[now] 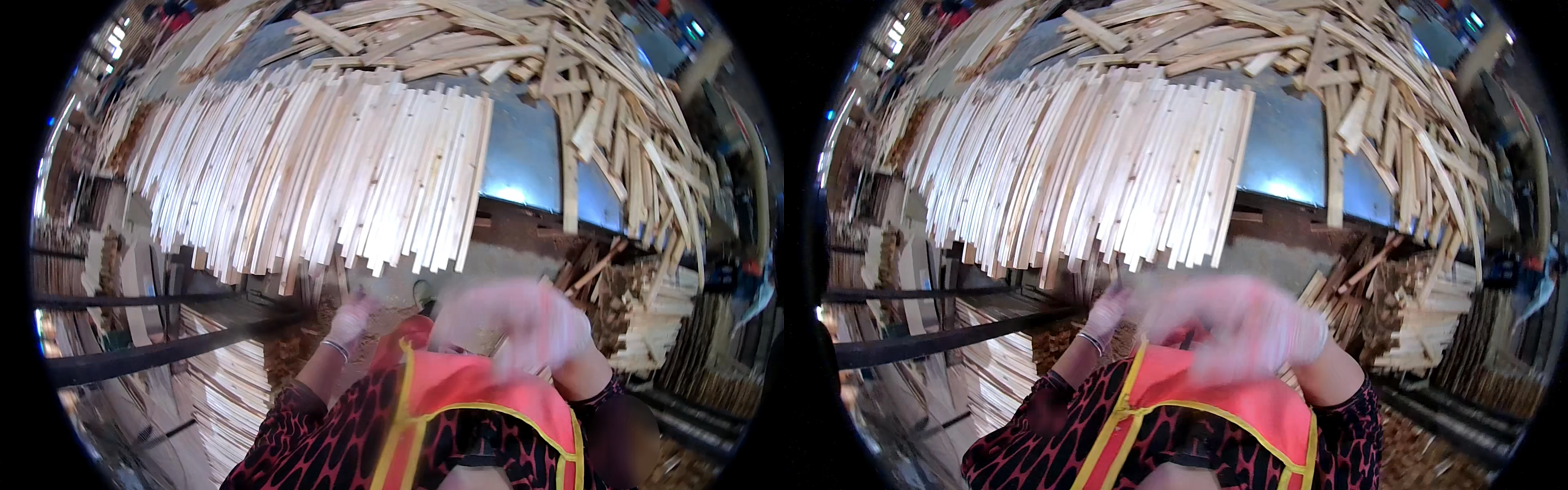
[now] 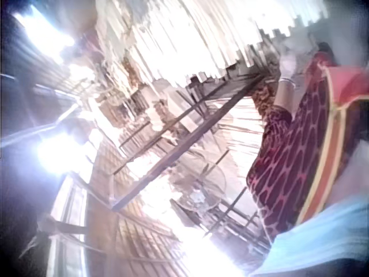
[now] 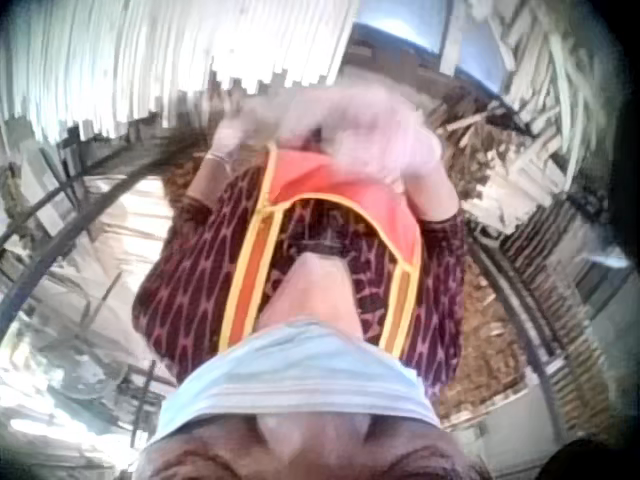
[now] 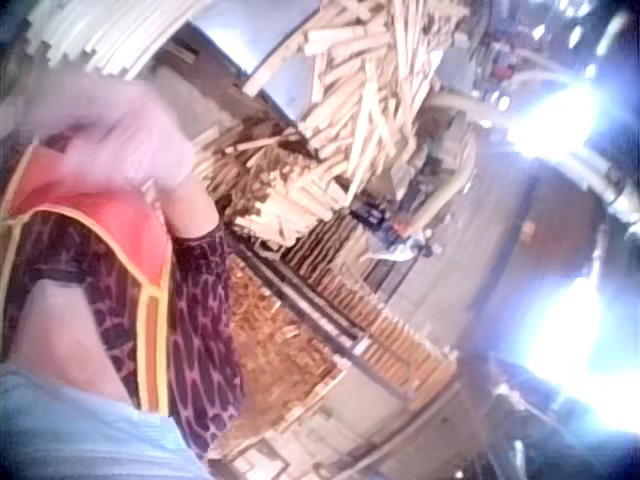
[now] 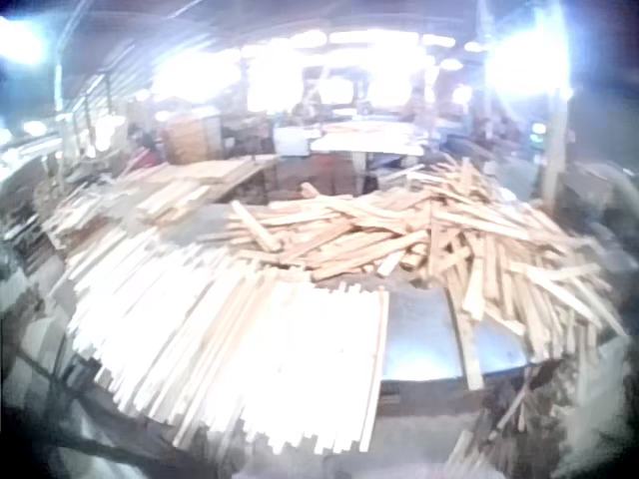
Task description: The person sorts wooden planks on a metal table, picking them up and arranging them into neat stacks. They then carry a stack of planks to a nearby rack and place them on top of other wood. The person returns to the table to continue sorting the remaining planks.
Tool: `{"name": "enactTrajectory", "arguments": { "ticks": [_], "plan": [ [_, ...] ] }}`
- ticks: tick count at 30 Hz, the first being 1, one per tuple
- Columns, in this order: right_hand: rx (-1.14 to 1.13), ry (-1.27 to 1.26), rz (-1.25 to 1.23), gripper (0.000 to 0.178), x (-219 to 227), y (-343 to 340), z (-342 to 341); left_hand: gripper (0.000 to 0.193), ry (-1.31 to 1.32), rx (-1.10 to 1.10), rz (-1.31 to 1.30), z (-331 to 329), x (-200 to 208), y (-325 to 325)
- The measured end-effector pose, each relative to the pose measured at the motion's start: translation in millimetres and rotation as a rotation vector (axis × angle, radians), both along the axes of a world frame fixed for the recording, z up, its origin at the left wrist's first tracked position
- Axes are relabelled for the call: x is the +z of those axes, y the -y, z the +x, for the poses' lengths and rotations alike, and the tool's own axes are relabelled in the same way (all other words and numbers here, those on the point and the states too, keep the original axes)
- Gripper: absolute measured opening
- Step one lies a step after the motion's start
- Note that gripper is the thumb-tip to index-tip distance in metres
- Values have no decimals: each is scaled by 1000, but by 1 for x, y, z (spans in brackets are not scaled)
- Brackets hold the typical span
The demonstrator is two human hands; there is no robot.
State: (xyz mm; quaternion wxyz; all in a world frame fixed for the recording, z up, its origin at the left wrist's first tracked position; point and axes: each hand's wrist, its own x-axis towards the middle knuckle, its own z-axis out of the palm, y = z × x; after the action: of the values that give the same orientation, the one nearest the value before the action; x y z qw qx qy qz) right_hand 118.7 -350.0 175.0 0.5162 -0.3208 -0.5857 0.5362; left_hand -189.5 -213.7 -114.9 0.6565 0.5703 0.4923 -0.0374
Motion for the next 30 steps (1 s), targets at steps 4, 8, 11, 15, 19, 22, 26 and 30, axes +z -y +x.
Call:
{"name": "enactTrajectory", "arguments": {
  "ticks": [4, 8, 11, 15, 19, 22, 26, 30],
  "plan": [
    [-760, 16, -649, 75, -176, -39, 105, 85, 366, 933, -369, 34, -34, -47],
    [-833, 328, -949, 84, -270, -84, 159, 70, 357, 1156, -253, 83, -55, -46],
    [-897, 452, -990, 84, -261, -120, 186, 56, 453, 544, -377, 91, -8, -12],
    [-880, 836, -942, 86, -266, -132, 246, 74, -230, -20, 291, 128, 44, -55],
    [-641, 816, -940, 97, -257, -152, 294, 83, -331, -18, 642, 208, 50, -137],
    [-517, 984, -956, 92, -253, -180, 313, 89, -549, -72, 646, 280, 43, -179],
    [-611, 791, -870, 84, -247, -180, 291, 79, -120, 112, 396, 311, 39, -163],
    [-647, 741, -917, 85, -245, -170, 297, 84, 151, 509, -12, 331, 49, -152]
  ]
}}
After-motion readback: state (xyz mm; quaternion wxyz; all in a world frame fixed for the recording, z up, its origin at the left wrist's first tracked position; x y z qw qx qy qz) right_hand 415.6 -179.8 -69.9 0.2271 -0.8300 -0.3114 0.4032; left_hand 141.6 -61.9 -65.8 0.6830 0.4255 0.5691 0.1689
